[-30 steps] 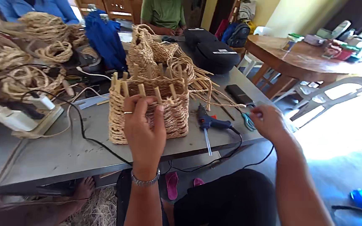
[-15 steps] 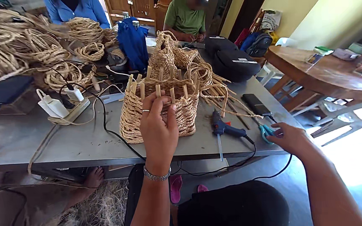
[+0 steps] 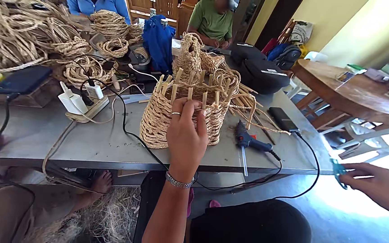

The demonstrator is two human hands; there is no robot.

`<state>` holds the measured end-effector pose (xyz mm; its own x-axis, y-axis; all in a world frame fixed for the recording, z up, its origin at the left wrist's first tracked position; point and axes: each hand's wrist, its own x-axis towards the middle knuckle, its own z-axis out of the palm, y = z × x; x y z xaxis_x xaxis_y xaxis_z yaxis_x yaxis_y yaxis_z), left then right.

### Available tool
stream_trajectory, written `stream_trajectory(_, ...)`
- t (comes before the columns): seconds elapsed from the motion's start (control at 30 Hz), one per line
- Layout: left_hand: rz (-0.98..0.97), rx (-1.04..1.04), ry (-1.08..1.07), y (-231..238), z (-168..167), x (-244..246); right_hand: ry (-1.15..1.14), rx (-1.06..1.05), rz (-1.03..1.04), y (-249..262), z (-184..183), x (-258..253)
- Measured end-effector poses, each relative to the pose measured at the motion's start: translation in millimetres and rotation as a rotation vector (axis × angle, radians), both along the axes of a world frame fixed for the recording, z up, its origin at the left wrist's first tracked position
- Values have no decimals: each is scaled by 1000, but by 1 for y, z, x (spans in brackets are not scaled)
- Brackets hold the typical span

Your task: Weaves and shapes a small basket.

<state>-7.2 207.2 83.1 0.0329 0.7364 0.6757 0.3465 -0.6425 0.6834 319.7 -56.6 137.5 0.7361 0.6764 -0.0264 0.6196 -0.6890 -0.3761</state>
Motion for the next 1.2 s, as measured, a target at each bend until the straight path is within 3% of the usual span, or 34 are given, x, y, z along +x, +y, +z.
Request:
stream_trajectory(0.07,-1,-2,3,0,0,1,43,150,66,-12,14,-27)
stream_trajectory(0.2,0,-2,24,-1,0,1,290,498,497,7,6,-83)
stream_trajectory(0.33,5,2,23,-1,0,0,343,543,750,64,-28,-140)
stream_trajectory(0.5,-28,-15,59,-3,2,-9,-104,486,572,114,-51,-171)
stream_trajectory(0.63,-54,0,47,-12,12,-28,-274,478,571,130,-55,-172)
stream_trajectory(1.2,-45,29,30,2,0,-7,-367,677,602,184,-69,-185)
